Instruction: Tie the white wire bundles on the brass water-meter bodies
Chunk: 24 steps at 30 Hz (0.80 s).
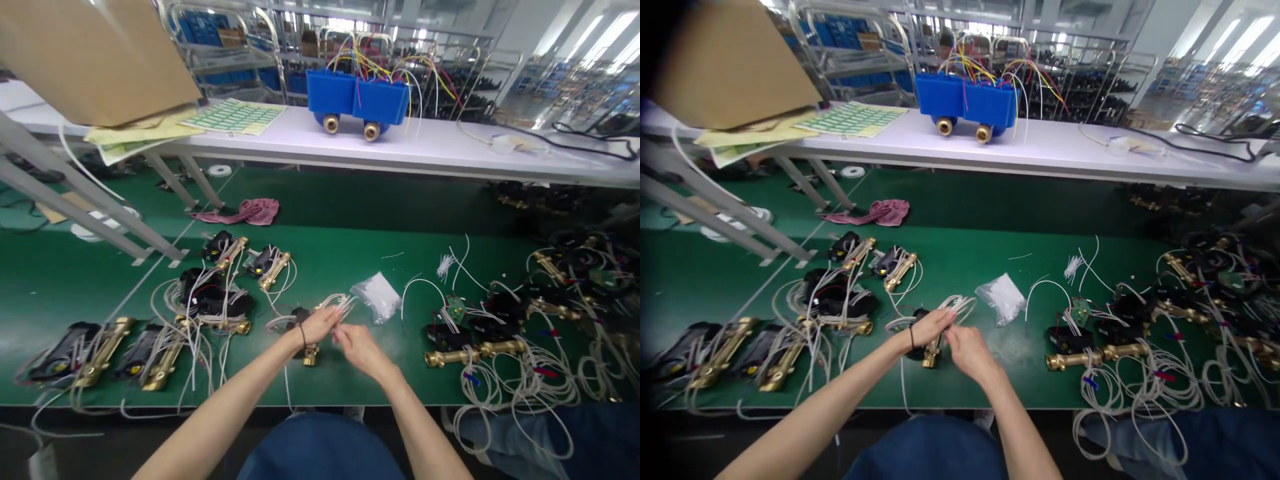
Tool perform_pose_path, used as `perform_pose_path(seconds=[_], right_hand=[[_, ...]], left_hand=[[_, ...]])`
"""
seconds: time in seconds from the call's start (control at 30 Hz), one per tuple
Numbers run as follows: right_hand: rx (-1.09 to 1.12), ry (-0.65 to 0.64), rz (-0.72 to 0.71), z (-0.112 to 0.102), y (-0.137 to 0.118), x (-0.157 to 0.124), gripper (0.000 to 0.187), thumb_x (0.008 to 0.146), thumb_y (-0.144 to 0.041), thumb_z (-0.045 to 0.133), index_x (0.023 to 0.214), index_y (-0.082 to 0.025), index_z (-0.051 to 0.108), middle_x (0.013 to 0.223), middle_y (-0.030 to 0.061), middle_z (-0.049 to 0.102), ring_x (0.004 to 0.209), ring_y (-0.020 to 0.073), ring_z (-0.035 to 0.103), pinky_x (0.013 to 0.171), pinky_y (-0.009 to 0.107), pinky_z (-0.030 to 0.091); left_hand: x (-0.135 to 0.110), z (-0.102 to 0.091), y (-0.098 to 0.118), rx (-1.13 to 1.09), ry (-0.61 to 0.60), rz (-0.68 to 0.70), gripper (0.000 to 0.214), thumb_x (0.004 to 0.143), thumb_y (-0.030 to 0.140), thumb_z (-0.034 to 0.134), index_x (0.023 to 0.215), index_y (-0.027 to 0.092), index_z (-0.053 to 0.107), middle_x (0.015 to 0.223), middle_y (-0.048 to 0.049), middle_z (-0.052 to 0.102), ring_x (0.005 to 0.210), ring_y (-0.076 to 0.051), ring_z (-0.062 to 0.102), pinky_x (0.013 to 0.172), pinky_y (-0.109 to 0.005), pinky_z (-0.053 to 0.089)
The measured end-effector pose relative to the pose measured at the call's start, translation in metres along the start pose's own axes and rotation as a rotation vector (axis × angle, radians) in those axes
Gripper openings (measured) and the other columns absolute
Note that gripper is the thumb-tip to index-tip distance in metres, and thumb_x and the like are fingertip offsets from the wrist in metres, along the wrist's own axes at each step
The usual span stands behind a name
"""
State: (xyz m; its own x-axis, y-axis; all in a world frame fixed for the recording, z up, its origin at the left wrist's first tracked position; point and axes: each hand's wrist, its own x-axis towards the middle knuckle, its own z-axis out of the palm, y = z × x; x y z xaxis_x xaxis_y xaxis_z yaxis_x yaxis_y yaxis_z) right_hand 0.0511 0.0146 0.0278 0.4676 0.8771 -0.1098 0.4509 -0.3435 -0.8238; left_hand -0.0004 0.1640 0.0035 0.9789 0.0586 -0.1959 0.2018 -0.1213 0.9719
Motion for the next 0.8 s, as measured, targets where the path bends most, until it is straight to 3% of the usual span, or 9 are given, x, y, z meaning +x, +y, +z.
perform_pose_path(seconds=[0.1,0.17,0.23,0.27,0.33,0.4,0.5,0.63,0.8], right_hand=[[0.037,0.070,0.083,-0.019,0.006,-0.002,0.038,0.088,-0.036,0.031,0.070,-0.018,0.059,0.056,-0.0001,0.054,0.055,0.0132,0.049,0.056,0.024,0.035],[0.063,0.092,0.179,-0.024,0.017,-0.008,0.039,0.087,-0.040,0.029,0.076,-0.017,0.059,0.050,-0.0021,0.048,0.048,0.0126,0.045,0.051,0.024,0.035],[0.032,0.162,0.187,-0.023,0.026,-0.012,0.034,0.081,-0.044,0.042,0.095,-0.016,0.057,0.067,0.0008,0.056,0.057,0.0143,0.050,0.057,0.026,0.040],[-0.005,0.201,0.151,-0.020,0.027,-0.013,0.042,0.074,-0.044,0.053,0.106,-0.017,0.053,0.085,0.0044,0.058,0.070,0.0166,0.053,0.064,0.029,0.042],[-0.088,0.211,0.053,-0.011,0.027,-0.010,0.066,0.060,-0.038,0.068,0.119,-0.021,0.044,0.116,0.0086,0.048,0.096,0.0218,0.050,0.079,0.033,0.041],[-0.168,0.107,0.008,-0.003,0.026,-0.004,0.051,0.062,-0.029,0.067,0.110,-0.021,0.053,0.115,0.0080,0.049,0.102,0.0228,0.047,0.084,0.034,0.038],[-0.204,0.039,0.111,0.008,0.032,0.004,0.010,0.071,-0.020,0.054,0.077,-0.017,0.061,0.080,0.0052,0.060,0.082,0.0196,0.054,0.074,0.030,0.040],[0.187,0.083,0.237,0.025,0.054,0.011,0.008,0.072,-0.018,0.049,0.070,-0.017,0.057,0.062,-0.0011,0.058,0.062,0.0144,0.053,0.060,0.024,0.040],[0.368,0.044,0.238,0.038,0.073,0.021,0.010,0.074,-0.016,0.049,0.078,-0.016,0.058,0.072,-0.0016,0.061,0.070,0.0133,0.056,0.067,0.025,0.044]], left_hand=[[-0.008,-0.005,0.000,0.037,-0.145,-0.041,0.042,0.082,0.055,0.034,0.071,0.019,0.053,0.041,0.0028,0.049,0.040,-0.012,0.046,0.048,-0.025,0.034],[-0.011,-0.009,-0.001,-0.030,-0.154,-0.083,0.041,0.080,0.057,0.035,0.068,0.020,0.050,0.038,0.0057,0.042,0.034,-0.010,0.036,0.042,-0.024,0.030],[-0.012,-0.011,-0.003,-0.063,-0.154,-0.121,0.044,0.077,0.059,0.038,0.061,0.020,0.045,0.039,0.0065,0.037,0.033,-0.008,0.032,0.039,-0.023,0.026],[-0.013,-0.011,-0.004,-0.048,-0.177,-0.136,0.046,0.077,0.060,0.038,0.057,0.020,0.044,0.039,0.0062,0.036,0.033,-0.008,0.031,0.038,-0.022,0.025],[-0.013,-0.010,-0.005,0.032,-0.245,-0.146,0.048,0.075,0.061,0.040,0.054,0.018,0.044,0.039,0.0053,0.037,0.034,-0.008,0.034,0.038,-0.022,0.024],[-0.014,-0.010,-0.005,0.114,-0.296,-0.138,0.044,0.069,0.060,0.050,0.059,0.017,0.050,0.043,0.0051,0.042,0.037,-0.008,0.036,0.038,-0.021,0.025],[-0.017,-0.012,-0.004,0.179,-0.312,-0.121,0.041,0.060,0.055,0.064,0.070,0.016,0.055,0.051,0.0046,0.050,0.043,-0.009,0.041,0.040,-0.020,0.028],[-0.020,-0.016,-0.011,0.102,-0.344,-0.063,0.038,0.072,0.053,0.052,0.073,0.016,0.055,0.051,0.0025,0.050,0.045,-0.010,0.042,0.044,-0.021,0.030],[-0.016,-0.007,-0.032,-0.075,-0.233,-0.112,0.045,0.078,0.059,0.037,0.067,0.017,0.049,0.046,0.0059,0.033,0.041,-0.008,0.027,0.039,-0.022,0.022]])
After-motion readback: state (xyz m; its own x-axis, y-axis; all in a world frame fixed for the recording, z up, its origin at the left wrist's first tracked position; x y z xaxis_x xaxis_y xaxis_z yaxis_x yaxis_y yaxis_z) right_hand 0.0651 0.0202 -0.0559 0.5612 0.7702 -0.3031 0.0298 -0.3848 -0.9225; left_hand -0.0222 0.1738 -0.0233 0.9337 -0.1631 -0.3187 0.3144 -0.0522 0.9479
